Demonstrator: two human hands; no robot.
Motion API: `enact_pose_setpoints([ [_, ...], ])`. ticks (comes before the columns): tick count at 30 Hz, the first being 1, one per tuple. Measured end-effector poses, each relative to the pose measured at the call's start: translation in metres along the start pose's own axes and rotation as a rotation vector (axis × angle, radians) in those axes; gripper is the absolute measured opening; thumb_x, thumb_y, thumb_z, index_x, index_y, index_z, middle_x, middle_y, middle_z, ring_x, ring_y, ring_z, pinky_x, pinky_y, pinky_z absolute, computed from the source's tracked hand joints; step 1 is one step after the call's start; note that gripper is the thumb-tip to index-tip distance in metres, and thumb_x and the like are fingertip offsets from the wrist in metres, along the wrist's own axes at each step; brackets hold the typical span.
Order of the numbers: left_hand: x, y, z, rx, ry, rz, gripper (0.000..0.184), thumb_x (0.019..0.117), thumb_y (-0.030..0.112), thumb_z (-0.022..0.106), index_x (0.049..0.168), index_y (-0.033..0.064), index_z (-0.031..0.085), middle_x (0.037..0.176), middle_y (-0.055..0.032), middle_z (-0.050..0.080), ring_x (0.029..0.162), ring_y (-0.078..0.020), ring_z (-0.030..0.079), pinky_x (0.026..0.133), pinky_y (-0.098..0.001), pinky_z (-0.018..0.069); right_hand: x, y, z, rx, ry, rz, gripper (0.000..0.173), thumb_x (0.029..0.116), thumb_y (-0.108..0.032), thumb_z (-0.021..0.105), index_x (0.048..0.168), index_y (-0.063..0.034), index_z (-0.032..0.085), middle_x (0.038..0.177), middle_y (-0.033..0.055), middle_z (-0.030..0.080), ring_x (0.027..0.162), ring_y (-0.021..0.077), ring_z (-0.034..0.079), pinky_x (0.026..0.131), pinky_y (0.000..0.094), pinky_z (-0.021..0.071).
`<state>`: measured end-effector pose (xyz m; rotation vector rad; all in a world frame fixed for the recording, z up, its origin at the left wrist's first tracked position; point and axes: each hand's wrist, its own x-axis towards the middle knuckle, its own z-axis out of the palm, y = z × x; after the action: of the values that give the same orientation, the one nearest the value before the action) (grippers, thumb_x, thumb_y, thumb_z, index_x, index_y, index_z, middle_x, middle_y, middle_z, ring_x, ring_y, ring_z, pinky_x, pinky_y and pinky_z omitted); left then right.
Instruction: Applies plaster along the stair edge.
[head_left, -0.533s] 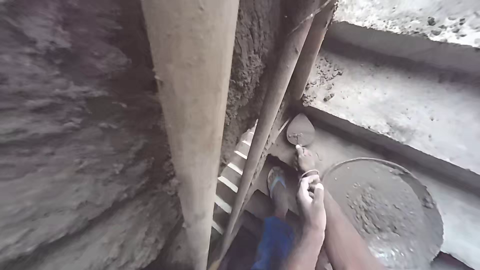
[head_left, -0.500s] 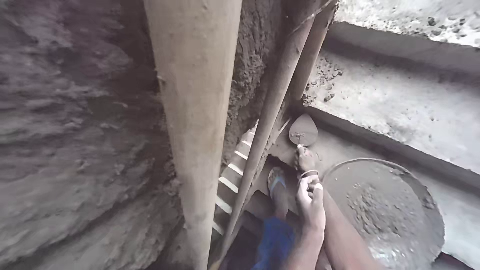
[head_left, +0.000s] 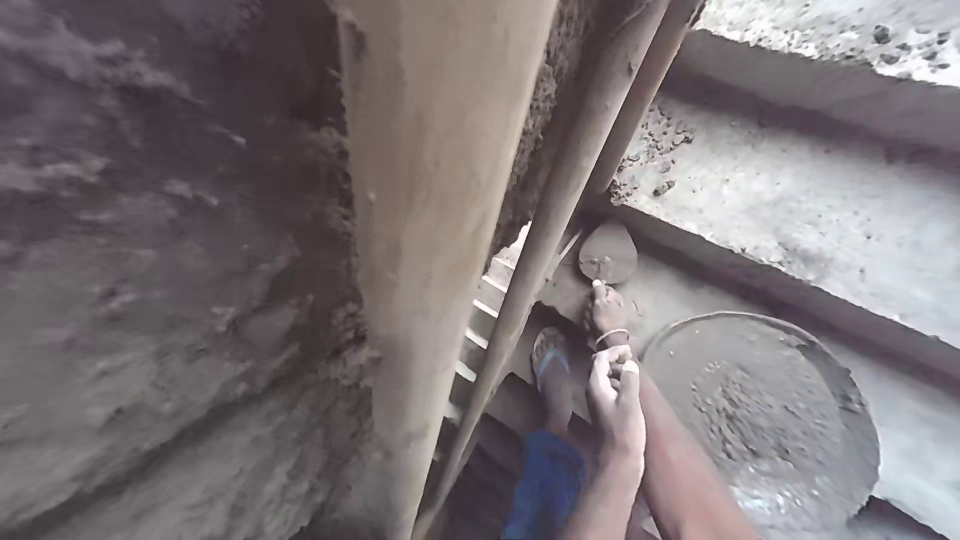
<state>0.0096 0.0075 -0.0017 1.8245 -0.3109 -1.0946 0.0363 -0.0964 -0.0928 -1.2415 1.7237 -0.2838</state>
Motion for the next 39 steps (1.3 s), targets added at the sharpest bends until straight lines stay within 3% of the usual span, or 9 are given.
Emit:
enact_pose_setpoints([
  [2, 0.0, 0.0, 0.002, -0.01, -0.001, -0.003, 0.028, 0.0966, 0.011, 0.053, 0.116, 0.0008, 0.07, 0.113, -0.0089, 0.07, 0.099, -0.012, 0.065, 0.084, -0.028, 0.0546, 0.016, -0.03, -0.036, -0.014, -0.456, 0.286, 0.049, 0.1149, -0.027, 0.03, 0.14, 0.0073, 0.054, 0.141, 0.0259, 0.057, 0.133, 0.0352, 0.054, 0.113, 0.0496, 0.0376],
  [5, -0.003, -0.003, 0.003, -0.019, -0.011, -0.002, 0.027, 0.0965, 0.011, 0.054, 0.115, 0.0011, 0.071, 0.113, -0.0092, 0.07, 0.099, -0.0127, 0.066, 0.084, -0.0286, 0.0549, 0.033, 0.025, 0.006, -0.052, -0.233, 0.097, 0.052, 0.1119, -0.035, 0.038, 0.125, 0.0074, 0.065, 0.129, 0.0285, 0.064, 0.127, 0.0399, 0.058, 0.11, 0.0556, 0.0405],
  [13, -0.006, -0.005, 0.008, -0.013, -0.014, -0.018, 0.027, 0.097, 0.011, 0.054, 0.116, 0.0026, 0.071, 0.113, -0.008, 0.07, 0.096, -0.0128, 0.065, 0.08, -0.0279, 0.0546, 0.034, 0.033, -0.001, -0.067, -0.32, 0.079, 0.054, 0.1114, -0.041, 0.036, 0.133, 0.0011, 0.063, 0.134, 0.0229, 0.063, 0.13, 0.0345, 0.057, 0.113, 0.0525, 0.0404],
  [15, -0.007, -0.005, 0.009, -0.034, -0.019, -0.027, 0.027, 0.0975, 0.011, 0.053, 0.116, 0.0019, 0.07, 0.113, -0.0082, 0.07, 0.097, -0.013, 0.065, 0.08, -0.0279, 0.0546, 0.023, 0.045, -0.003, 0.077, -0.287, 0.108, 0.048, 0.1114, -0.036, 0.037, 0.125, -0.0002, 0.066, 0.111, 0.0171, 0.07, 0.101, 0.0268, 0.068, 0.094, 0.0454, 0.0533],
  [18, -0.007, -0.002, 0.01, -0.053, -0.006, -0.031, 0.026, 0.0972, 0.009, 0.054, 0.116, 0.0007, 0.07, 0.107, -0.0078, 0.071, 0.093, -0.0124, 0.066, 0.077, -0.0271, 0.0539, -0.006, 0.07, 0.001, 0.692, -0.155, 0.202, 0.038, 0.1109, -0.021, 0.036, 0.098, 0.0014, 0.064, 0.058, 0.002, 0.053, 0.043, 0.0133, 0.051, 0.043, 0.0315, 0.0508],
  [25, -0.01, -0.002, 0.014, -0.131, -0.006, -0.071, 0.027, 0.0992, 0.006, 0.054, 0.121, -0.0016, 0.067, 0.078, -0.005, 0.06, 0.064, -0.0106, 0.055, 0.061, -0.024, 0.0482, -0.075, 0.121, -0.06, 0.8, 0.082, 0.312, 0.043, 0.1112, -0.025, 0.035, 0.085, -0.0037, 0.061, 0.048, -0.0028, 0.043, 0.037, 0.0091, 0.04, 0.037, 0.0274, 0.0406],
  [30, -0.014, -0.005, 0.016, -0.183, -0.031, -0.109, 0.028, 0.0997, 0.005, 0.052, 0.122, -0.0032, 0.065, 0.084, -0.0074, 0.063, 0.071, -0.0134, 0.06, 0.068, -0.0262, 0.0515, -0.089, 0.144, -0.087, 0.827, 0.148, 0.461, 0.041, 0.1134, -0.029, 0.034, 0.094, -0.0032, 0.06, 0.05, -0.0022, 0.043, 0.035, 0.0097, 0.041, 0.035, 0.0271, 0.0431],
  [36, -0.019, -0.008, 0.02, -0.217, -0.044, -0.132, 0.028, 0.0991, 0.006, 0.051, 0.122, -0.0035, 0.065, 0.085, -0.0085, 0.065, 0.068, -0.0124, 0.06, 0.063, -0.0247, 0.0507, -0.069, 0.128, -0.065, 0.612, -0.073, 0.163, 0.035, 0.1096, -0.022, 0.038, 0.105, -0.003, 0.066, 0.063, -0.0016, 0.055, 0.052, 0.0079, 0.051, 0.051, 0.0268, 0.0476],
  [39, -0.018, -0.008, 0.017, -0.234, -0.007, -0.134, 0.026, 0.0993, 0.004, 0.051, 0.12, -0.0034, 0.065, 0.085, -0.0083, 0.064, 0.068, -0.012, 0.059, 0.061, -0.024, 0.0499, -0.056, 0.08, -0.066, 0.288, -0.239, 0.151, 0.04, 0.1115, -0.026, 0.04, 0.128, 0.0014, 0.063, 0.107, 0.0159, 0.068, 0.094, 0.0188, 0.065, 0.085, 0.0349, 0.0539],
])
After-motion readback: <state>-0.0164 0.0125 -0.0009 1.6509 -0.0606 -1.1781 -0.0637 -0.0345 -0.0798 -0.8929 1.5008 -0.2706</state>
